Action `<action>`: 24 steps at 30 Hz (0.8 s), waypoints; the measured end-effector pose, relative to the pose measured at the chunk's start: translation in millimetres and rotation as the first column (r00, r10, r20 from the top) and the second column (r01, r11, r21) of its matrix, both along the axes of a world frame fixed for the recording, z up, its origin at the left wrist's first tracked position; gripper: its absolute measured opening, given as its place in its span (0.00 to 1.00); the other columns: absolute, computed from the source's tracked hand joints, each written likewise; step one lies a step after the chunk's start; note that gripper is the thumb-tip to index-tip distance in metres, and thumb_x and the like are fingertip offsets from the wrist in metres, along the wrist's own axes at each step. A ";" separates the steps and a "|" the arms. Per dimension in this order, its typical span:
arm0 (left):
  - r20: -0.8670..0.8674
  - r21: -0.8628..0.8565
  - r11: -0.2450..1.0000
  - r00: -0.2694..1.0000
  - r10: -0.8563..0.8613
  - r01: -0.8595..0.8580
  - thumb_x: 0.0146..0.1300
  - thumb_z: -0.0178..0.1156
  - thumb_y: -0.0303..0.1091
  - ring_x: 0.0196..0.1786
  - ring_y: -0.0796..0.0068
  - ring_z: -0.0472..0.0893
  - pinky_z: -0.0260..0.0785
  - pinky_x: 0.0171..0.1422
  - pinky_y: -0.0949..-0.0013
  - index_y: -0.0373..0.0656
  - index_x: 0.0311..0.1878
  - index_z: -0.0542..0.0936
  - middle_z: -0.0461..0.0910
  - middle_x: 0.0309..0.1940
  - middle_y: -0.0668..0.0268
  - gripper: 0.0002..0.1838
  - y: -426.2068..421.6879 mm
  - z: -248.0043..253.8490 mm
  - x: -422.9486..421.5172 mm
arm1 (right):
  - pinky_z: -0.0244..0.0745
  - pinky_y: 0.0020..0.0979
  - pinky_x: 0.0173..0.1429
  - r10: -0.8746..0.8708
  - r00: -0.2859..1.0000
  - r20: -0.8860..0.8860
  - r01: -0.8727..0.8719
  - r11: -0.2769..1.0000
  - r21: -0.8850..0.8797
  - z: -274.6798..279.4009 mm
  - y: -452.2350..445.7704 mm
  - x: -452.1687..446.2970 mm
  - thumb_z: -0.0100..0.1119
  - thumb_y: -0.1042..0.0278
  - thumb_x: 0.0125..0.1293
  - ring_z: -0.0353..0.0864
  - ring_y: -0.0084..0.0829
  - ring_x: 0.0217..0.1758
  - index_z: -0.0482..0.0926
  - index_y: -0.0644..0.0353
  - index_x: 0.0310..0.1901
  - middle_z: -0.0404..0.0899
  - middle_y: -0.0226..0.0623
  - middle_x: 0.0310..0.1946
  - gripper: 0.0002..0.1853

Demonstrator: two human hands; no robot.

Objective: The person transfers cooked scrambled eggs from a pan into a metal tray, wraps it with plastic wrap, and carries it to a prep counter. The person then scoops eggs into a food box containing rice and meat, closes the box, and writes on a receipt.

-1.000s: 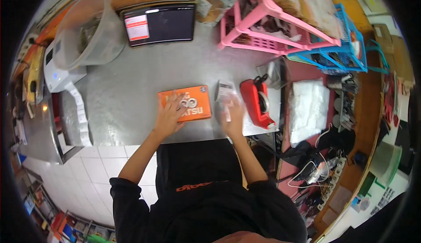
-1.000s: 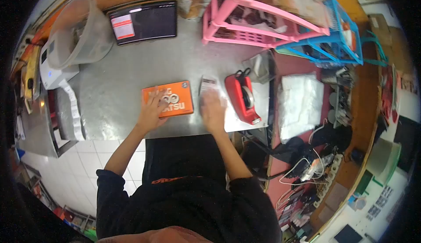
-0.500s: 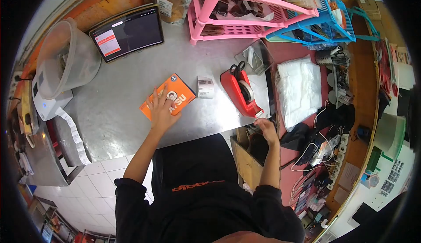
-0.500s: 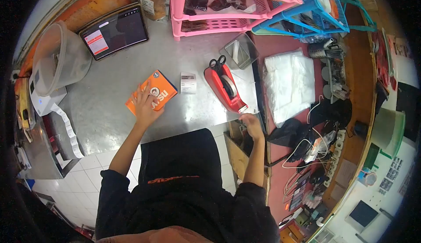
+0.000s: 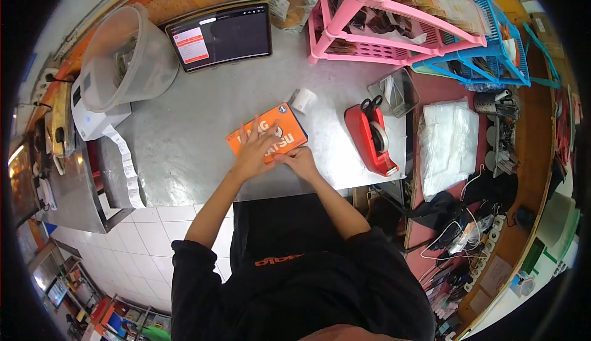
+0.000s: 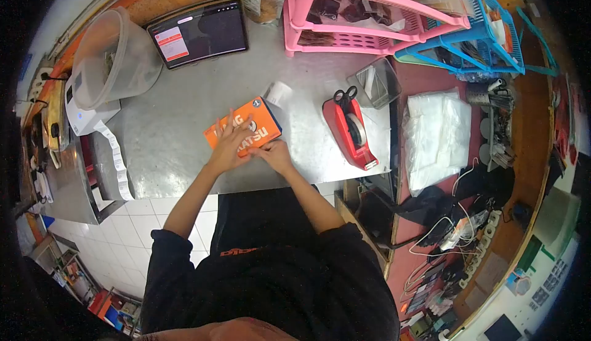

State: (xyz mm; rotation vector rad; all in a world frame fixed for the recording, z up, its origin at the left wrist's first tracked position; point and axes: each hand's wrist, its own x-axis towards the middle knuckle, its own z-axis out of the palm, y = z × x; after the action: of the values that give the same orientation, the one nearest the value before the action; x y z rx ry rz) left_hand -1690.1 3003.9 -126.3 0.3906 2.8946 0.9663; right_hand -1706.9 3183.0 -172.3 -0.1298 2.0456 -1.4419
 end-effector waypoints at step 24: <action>0.605 0.649 0.036 0.544 0.582 -0.760 0.51 0.68 0.37 0.25 0.80 0.73 0.64 0.24 0.75 0.43 0.41 0.76 0.77 0.28 0.73 0.17 -78.4 -74.4 -155.4 | 0.69 0.20 0.27 -0.615 0.781 -0.111 0.625 0.765 0.157 131.1 265.0 24.2 0.60 0.75 0.56 0.74 0.18 0.23 0.76 0.69 0.40 0.77 0.32 0.20 0.10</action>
State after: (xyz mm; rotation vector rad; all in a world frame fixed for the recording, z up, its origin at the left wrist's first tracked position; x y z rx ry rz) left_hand -1845.5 2925.5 -200.7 -1.2207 1.9172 2.4700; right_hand -1682.7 3448.0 -41.2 0.6642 2.3788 -1.6079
